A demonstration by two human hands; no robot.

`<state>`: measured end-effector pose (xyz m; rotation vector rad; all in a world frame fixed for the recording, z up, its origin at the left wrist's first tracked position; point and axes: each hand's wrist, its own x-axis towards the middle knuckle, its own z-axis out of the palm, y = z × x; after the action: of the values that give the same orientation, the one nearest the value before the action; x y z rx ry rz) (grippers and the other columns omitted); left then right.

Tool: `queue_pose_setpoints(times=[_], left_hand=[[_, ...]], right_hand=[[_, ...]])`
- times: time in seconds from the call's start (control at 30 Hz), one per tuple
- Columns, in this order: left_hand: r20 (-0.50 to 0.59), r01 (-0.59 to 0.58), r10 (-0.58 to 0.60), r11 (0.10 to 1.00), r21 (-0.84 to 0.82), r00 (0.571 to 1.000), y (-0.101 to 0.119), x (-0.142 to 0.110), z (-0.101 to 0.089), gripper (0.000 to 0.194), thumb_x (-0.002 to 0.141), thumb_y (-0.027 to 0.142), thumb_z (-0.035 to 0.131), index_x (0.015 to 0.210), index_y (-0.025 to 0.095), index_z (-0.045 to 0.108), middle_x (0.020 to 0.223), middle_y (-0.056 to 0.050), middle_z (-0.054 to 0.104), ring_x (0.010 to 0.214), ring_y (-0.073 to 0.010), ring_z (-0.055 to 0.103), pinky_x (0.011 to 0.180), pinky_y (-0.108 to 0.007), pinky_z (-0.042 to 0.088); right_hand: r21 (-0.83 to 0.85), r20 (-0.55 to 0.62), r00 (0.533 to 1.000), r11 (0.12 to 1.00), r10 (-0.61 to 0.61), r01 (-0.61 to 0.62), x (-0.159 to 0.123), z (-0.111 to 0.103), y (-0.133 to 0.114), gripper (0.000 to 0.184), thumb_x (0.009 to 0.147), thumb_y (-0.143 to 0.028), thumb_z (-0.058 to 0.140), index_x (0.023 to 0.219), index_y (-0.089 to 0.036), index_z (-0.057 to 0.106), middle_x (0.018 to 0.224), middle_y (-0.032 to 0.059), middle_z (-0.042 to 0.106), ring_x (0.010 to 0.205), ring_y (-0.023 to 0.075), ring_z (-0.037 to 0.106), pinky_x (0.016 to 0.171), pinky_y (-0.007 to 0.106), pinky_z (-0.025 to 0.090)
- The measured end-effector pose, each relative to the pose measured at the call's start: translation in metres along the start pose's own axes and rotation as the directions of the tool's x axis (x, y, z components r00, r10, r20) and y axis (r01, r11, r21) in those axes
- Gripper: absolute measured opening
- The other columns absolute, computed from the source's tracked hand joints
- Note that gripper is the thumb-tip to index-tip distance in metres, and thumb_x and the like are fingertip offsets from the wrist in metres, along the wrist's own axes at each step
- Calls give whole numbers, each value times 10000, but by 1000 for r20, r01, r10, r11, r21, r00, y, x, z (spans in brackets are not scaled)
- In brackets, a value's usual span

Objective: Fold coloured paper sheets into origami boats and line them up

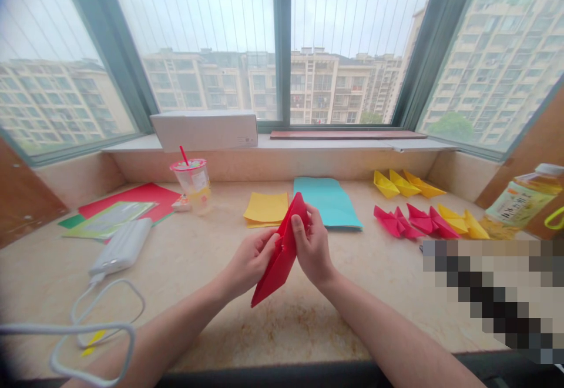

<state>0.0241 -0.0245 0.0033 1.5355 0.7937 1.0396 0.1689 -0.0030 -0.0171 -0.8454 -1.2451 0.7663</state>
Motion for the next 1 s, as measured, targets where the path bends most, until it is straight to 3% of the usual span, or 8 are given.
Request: queue_pose_setpoints(times=[0.1, 0.27, 0.37, 0.47, 0.53, 0.7, 0.87, 1.0], left_hand=[[61, -31, 31, 1000, -2, 998, 2, -2, 0, 485, 907, 583, 487, 934, 131, 661, 809, -66, 661, 690, -163, 586, 586, -243, 427], [90, 36, -29, 997, -75, 995, -2, 0, 2, 408, 823, 490, 674, 1044, 148, 643, 886, -77, 701, 757, -190, 648, 643, -257, 467], [35, 91, -87, 986, -139, 996, -6, 3, 0, 363, 820, 455, 691, 1003, 143, 650, 852, -84, 719, 735, -192, 668, 625, -261, 476], [-10, 115, -120, 970, -214, 993, -6, 6, -4, 369, 792, 450, 726, 980, 144, 644, 863, -93, 732, 766, -210, 691, 636, -269, 493], [-9, 138, -145, 959, -248, 989, -4, 7, -7, 373, 782, 444, 741, 974, 140, 640, 889, -100, 735, 805, -226, 702, 668, -283, 510], [165, 249, -204, 914, -322, 965, -1, 2, -5, 408, 839, 489, 667, 1039, 139, 608, 917, -116, 722, 752, -225, 714, 699, -332, 534], [243, 284, -225, 926, -247, 944, 0, -1, -3, 433, 907, 561, 524, 1035, 148, 552, 803, -102, 709, 614, -176, 685, 609, -296, 517], [260, 282, -244, 952, -120, 934, 4, 1, -8, 430, 903, 540, 543, 1045, 136, 579, 840, -107, 703, 614, -168, 678, 573, -272, 504]], right_hand=[[-5, -38, 999, 1000, 3, -4, 0, -1, 2, 450, 890, -509, 585, 1213, -210, 489, 967, 71, 698, 689, 175, 661, 550, 269, 543], [37, -71, 997, 999, 8, -5, 2, -2, 4, 465, 831, -486, 677, 1170, -224, 497, 918, 44, 690, 676, 169, 651, 571, 275, 553], [67, 31, 999, 997, 20, -22, 4, -4, 0, 408, 837, -514, 658, 1091, -222, 531, 831, 22, 677, 619, 157, 623, 533, 263, 533], [1, 179, 982, 998, 54, -55, 7, -8, -4, 365, 880, -561, 573, 826, -200, 582, 613, -18, 578, 486, 126, 520, 438, 237, 453], [-33, 197, 978, 997, 76, -70, 8, -9, -6, 419, 890, -571, 552, 709, -194, 568, 539, -31, 508, 450, 113, 454, 403, 230, 396], [29, 191, 974, 992, 118, -126, 5, -8, -7, 434, 877, -590, 556, 719, -187, 593, 534, -25, 512, 440, 117, 423, 381, 242, 352], [112, 226, 962, 977, 154, -183, 5, -7, -10, 465, 901, -568, 543, 640, -183, 538, 505, -40, 453, 429, 95, 397, 391, 226, 329], [89, 237, 960, 981, 149, -174, 8, -9, -11, 472, 918, -569, 518, 643, -185, 524, 504, -35, 471, 432, 96, 404, 396, 219, 307]])
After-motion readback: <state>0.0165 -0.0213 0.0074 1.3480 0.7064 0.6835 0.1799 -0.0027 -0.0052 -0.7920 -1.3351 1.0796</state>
